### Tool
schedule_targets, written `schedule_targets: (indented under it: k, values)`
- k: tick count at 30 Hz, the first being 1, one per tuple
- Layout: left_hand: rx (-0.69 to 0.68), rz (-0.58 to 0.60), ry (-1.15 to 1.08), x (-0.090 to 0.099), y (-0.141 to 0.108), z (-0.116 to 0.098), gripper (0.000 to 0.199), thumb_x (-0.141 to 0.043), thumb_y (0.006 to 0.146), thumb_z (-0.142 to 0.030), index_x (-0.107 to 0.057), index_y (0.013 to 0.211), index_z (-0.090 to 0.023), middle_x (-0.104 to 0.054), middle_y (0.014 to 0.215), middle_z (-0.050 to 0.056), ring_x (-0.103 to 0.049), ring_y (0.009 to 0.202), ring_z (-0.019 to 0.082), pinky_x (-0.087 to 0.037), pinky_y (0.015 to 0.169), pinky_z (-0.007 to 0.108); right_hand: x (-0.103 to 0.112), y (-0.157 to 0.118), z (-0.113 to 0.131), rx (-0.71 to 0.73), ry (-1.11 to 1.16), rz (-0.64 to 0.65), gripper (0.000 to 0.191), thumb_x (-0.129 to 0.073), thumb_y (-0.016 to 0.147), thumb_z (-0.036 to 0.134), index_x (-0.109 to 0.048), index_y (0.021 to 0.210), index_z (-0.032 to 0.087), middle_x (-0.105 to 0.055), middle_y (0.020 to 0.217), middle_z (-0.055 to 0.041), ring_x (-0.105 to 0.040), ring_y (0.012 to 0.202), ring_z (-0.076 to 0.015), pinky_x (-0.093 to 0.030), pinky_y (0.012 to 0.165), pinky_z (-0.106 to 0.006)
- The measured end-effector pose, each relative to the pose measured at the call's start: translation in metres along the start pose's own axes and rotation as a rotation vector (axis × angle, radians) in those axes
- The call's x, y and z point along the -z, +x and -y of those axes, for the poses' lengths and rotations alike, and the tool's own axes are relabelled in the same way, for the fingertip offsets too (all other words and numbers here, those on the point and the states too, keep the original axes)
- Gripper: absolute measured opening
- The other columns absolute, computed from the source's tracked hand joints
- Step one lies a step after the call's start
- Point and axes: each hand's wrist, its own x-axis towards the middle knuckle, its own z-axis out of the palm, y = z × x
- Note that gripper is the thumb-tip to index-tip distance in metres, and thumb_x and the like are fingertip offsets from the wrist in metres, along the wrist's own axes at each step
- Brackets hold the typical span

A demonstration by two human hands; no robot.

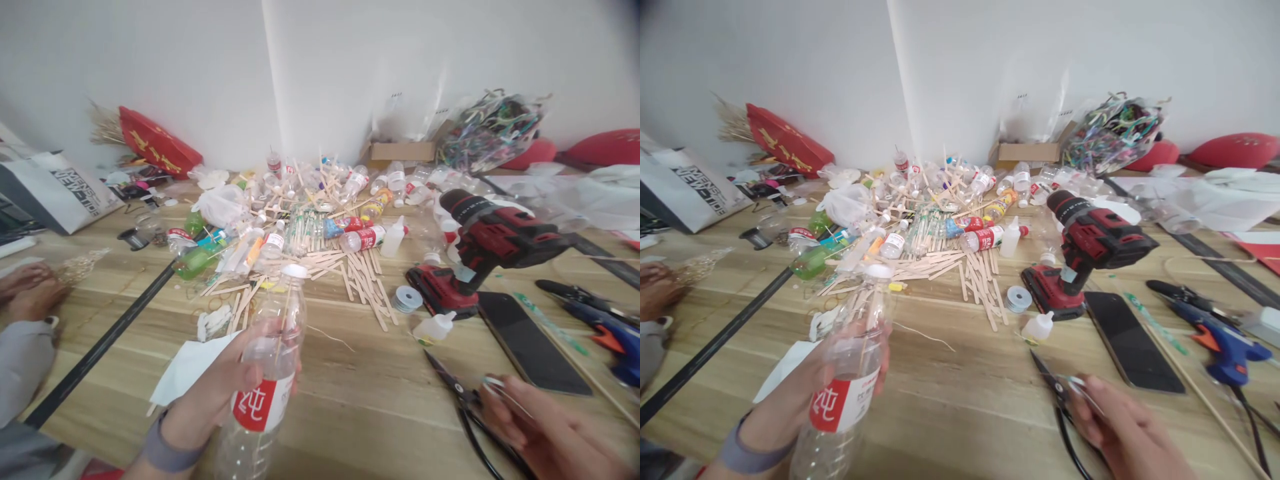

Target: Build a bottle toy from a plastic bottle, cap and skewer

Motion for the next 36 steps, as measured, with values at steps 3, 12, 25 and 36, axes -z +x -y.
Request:
schedule_targets:
  k: [3, 12, 25, 36]
  values:
    - [-0.009, 0.025, 0.005, -0.007, 0.005, -0.001, 0.060, -0.081, 0.061, -0.050, -0.063, 0.110, -0.021, -0.064, 0.090, 0.003, -0.061, 0.073, 0.015, -0.048, 0.064, 0.025, -0.050, -0.015, 0.017, -0.027, 0.197, 0.057, 0.050, -0.070, 0.065, 0.066, -0.052, 0.052, 0.021, -0.046, 0.057, -0.0009, -0.041, 0.053, -0.0151, -0.042, 0.048, -0.028]
    - [0.062, 0.084, -0.001, -0.014, 0.016, 0.004, 0.072, -0.081, 0.062, -0.050, -0.052, 0.121, -0.022, -0.066, 0.090, 0.004, -0.064, 0.074, 0.017, -0.048, 0.065, 0.027, -0.130, -0.021, 0.042, -0.169, 0.563, 0.397, 0.032, -0.077, 0.070, 0.049, -0.066, 0.070, 0.019, -0.057, 0.069, 0.0011, -0.037, 0.048, -0.0059, -0.029, 0.046, -0.021]
    - [-0.089, -0.026, -0.041, -0.003, 0.051, 0.013, 0.069, -0.078, 0.068, -0.045, -0.050, 0.126, -0.020, -0.069, 0.089, 0.006, -0.067, 0.074, 0.020, -0.051, 0.063, 0.028, -0.141, -0.010, 0.032, 0.092, 0.240, 0.252, 0.039, -0.070, 0.074, 0.056, -0.066, 0.082, 0.018, -0.065, 0.073, -0.0011, -0.047, 0.049, -0.0080, -0.037, 0.051, -0.024]
    - [-0.033, 0.089, -0.129, -0.007, 0.057, 0.021, 0.068, -0.079, 0.064, -0.049, -0.054, 0.119, -0.018, -0.072, 0.087, 0.009, -0.068, 0.073, 0.020, -0.052, 0.063, 0.027, -0.107, 0.021, 0.025, 0.503, -0.668, -0.112, 0.037, -0.050, 0.085, 0.047, -0.063, 0.103, 0.017, -0.056, 0.060, -0.0001, -0.051, 0.049, -0.0158, -0.041, 0.050, -0.030]
